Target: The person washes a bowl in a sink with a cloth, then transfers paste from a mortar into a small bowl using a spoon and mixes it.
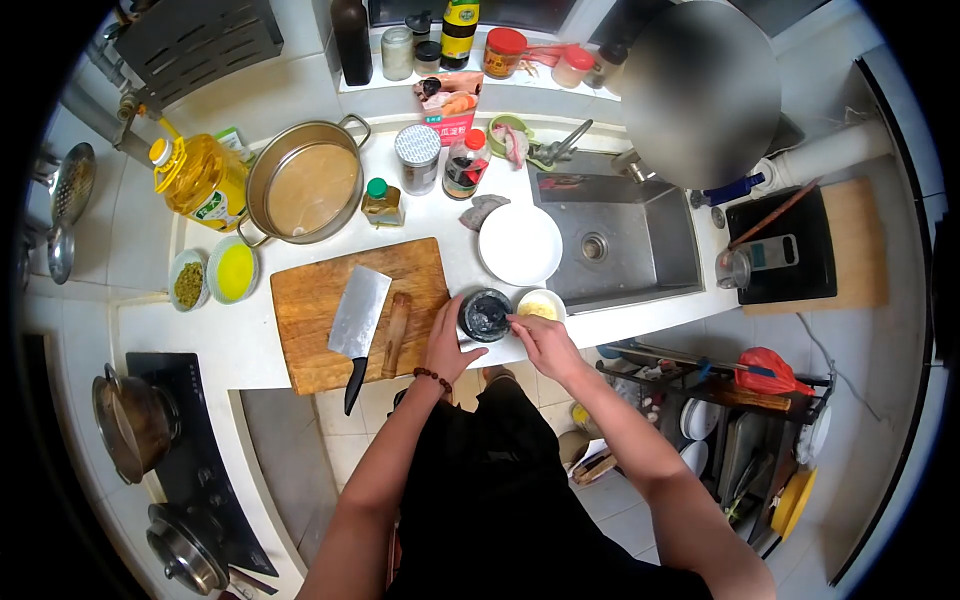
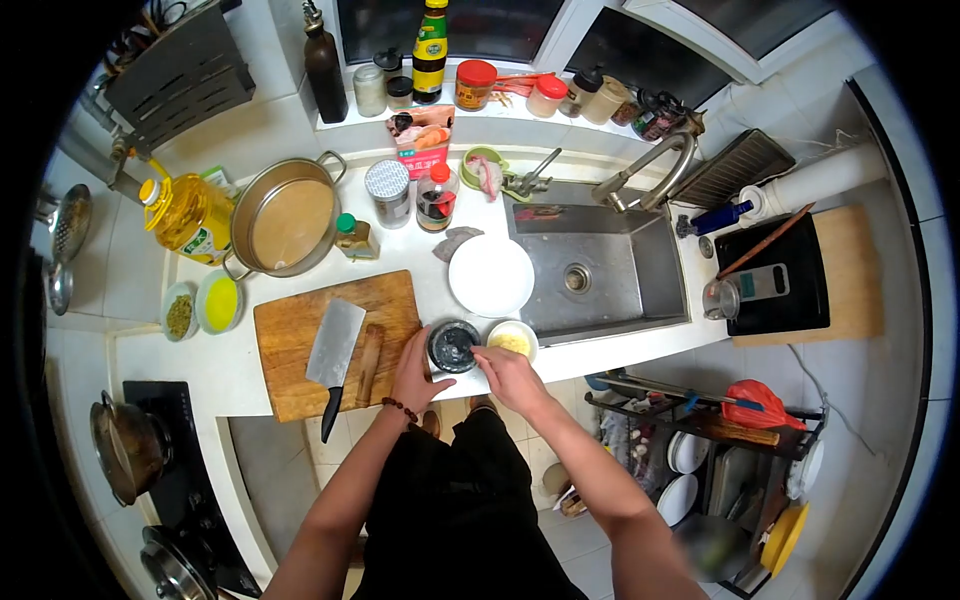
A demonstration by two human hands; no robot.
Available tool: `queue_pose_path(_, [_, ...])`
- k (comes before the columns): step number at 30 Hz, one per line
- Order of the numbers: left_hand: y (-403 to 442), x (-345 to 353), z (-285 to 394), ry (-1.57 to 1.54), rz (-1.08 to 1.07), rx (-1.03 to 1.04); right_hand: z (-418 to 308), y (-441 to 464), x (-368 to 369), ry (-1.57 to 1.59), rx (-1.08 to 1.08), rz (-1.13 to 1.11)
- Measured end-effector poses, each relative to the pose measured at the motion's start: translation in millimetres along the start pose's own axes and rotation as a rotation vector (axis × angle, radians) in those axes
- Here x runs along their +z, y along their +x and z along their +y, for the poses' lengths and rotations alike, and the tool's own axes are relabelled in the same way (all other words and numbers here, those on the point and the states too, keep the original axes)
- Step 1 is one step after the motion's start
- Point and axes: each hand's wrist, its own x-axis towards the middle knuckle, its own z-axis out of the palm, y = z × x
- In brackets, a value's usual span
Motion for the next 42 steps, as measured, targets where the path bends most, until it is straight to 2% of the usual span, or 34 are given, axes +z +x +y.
queue_pose_path(7, [20,6,-11,-0.059,-0.124,-0.002,5,-1,5,0.06,0.062,0.006])
queue_pose_path(10, [15,14,-8,-0.031,-0.08,-0.026,0,-1,2,0.055,0.07,0.013])
queue_pose_path(12, [12,26,-10,-0.009,0.036,0.003,-10,-3,-7,0.041,0.07,0.029])
queue_pose_path(14, [12,38,-10,0.035,0.063,-0.022,-18,-5,-22,-0.08,-0.031,0.064])
queue_pose_path(18, [15,49,3,0.079,0.14,-0.123,-15,-14,-36,-0.119,-0.07,0.065])
queue_pose_path(20, [16,46,6,0.108,0.15,-0.061,-15,-18,-39,-0.159,-0.19,0.091])
queue_pose_path(23, [19,42,-1,0.099,0.121,-0.003,-10,-23,-35,-0.137,-0.201,0.217])
queue_pose_path(29, [20,41,-4,0.026,0.079,-0.001,-3,-36,-23,-0.087,-0.045,0.273])
queue_pose_path(39, [17,51,6,0.065,0.172,-0.042,-3,-63,-6,-0.032,-0.094,0.285])
queue_pose_path(42, [18,49,3,0.073,0.167,-0.006,-3,-61,-7,-0.045,-0.025,0.419])
